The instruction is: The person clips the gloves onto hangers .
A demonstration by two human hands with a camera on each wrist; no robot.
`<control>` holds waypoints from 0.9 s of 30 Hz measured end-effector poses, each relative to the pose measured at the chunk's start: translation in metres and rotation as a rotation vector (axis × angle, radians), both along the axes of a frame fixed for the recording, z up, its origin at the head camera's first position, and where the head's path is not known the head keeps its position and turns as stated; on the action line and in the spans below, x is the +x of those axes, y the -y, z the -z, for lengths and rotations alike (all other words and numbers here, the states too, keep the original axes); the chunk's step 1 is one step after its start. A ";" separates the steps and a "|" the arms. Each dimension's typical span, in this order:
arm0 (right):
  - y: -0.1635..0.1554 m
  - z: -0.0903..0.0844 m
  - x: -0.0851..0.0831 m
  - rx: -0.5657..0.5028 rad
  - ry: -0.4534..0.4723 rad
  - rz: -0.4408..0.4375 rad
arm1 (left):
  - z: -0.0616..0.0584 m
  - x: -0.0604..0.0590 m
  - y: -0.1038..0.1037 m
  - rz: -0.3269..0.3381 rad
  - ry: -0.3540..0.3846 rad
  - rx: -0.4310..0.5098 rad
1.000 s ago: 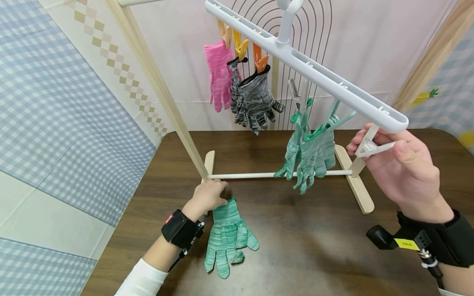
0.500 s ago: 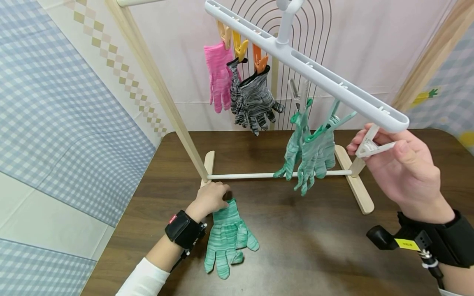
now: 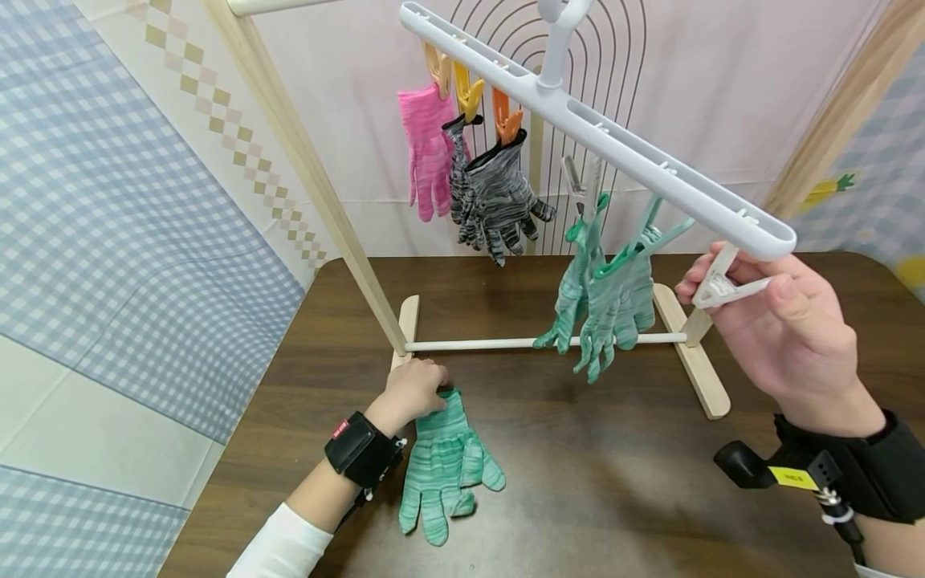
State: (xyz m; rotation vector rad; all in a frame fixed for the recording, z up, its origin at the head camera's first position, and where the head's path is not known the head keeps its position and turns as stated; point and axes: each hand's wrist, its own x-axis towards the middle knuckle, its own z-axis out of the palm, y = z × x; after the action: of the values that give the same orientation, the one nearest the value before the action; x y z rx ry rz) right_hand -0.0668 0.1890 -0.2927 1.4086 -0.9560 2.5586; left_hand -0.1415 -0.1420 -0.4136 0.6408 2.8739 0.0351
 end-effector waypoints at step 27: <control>-0.001 0.000 -0.001 0.019 -0.012 -0.002 | -0.018 0.020 -0.014 0.111 0.007 0.233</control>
State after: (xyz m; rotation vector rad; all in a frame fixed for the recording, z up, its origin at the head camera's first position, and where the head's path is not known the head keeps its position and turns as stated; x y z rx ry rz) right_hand -0.0679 0.1899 -0.2922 1.4282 -0.9800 2.5462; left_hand -0.1213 -0.1275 -0.3959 0.8384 2.8465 0.3592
